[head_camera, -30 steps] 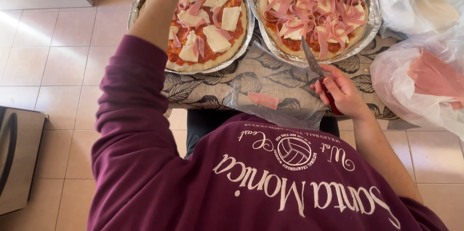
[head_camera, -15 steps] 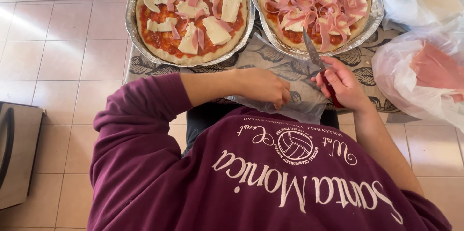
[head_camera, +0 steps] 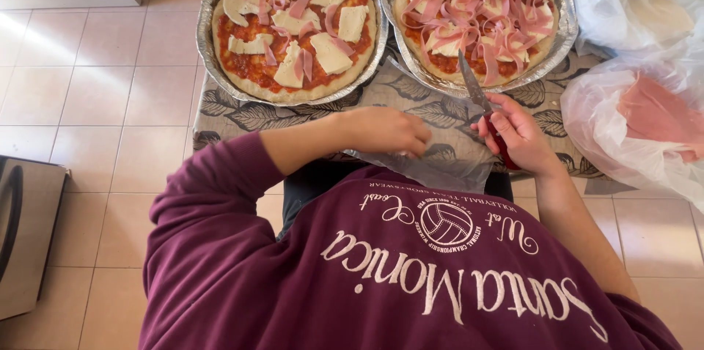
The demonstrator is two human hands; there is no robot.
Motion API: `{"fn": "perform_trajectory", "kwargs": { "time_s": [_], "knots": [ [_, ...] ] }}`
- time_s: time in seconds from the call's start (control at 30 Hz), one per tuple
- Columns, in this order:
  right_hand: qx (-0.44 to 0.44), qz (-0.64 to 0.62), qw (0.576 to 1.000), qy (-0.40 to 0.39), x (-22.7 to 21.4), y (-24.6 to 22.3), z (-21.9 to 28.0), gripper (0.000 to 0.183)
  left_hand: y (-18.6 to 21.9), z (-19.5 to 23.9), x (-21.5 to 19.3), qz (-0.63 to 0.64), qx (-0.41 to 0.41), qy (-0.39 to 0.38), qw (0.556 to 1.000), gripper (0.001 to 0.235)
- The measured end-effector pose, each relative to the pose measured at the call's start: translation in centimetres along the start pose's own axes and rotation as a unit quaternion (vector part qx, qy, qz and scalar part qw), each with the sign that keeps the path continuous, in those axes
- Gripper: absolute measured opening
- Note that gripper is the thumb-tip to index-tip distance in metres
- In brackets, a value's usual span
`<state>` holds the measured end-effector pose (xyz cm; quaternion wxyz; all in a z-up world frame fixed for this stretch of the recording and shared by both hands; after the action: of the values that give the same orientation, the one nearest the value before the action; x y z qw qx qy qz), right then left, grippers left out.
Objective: Placing slices of ham and pieces of cheese onto pizza dough in metal trays.
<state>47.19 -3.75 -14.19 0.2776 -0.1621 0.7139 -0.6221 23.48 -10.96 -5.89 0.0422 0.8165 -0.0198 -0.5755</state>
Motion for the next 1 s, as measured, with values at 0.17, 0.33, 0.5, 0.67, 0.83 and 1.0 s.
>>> {"fn": "perform_trajectory", "kwargs": {
  "time_s": [0.17,0.33,0.5,0.67,0.83,1.0],
  "knots": [
    [-0.023,-0.027,0.999,-0.006,-0.1,0.3,-0.3,0.04,-4.0,4.5,-6.0,0.147,-0.055,0.065,0.985,0.008],
    [0.001,-0.088,0.996,-0.017,1.2,-2.6,0.5,0.04,-11.0,8.0,-13.7,0.087,-0.366,0.043,0.926,0.019],
    [0.035,-0.098,0.994,-0.006,0.9,-2.0,0.7,0.04,-18.3,12.8,-15.2,-0.055,-0.432,0.093,0.896,0.012],
    [0.041,-0.099,0.994,-0.004,0.9,-2.2,0.5,0.041,-24.9,16.4,-11.8,-0.119,-0.434,0.12,0.885,0.013],
    [0.054,-0.097,0.994,-0.003,0.9,-2.3,0.5,0.041,-27.3,18.0,-9.5,-0.177,-0.426,0.081,0.883,0.03],
    [0.053,-0.087,0.995,-0.004,0.9,-2.5,0.6,0.041,-27.8,19.9,-8.6,-0.106,-0.474,0.025,0.874,0.021]
  ]
}}
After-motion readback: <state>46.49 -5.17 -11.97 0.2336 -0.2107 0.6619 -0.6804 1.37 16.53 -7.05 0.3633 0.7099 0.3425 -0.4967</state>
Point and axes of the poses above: each hand's wrist, its own z-axis away from the middle knuckle, its own x-axis out of the palm, y = z × x, the point moved 6 cm from there along -z, towards the middle knuckle, and after that the axes turned 5 degrees about x, right-handed, at the moved point
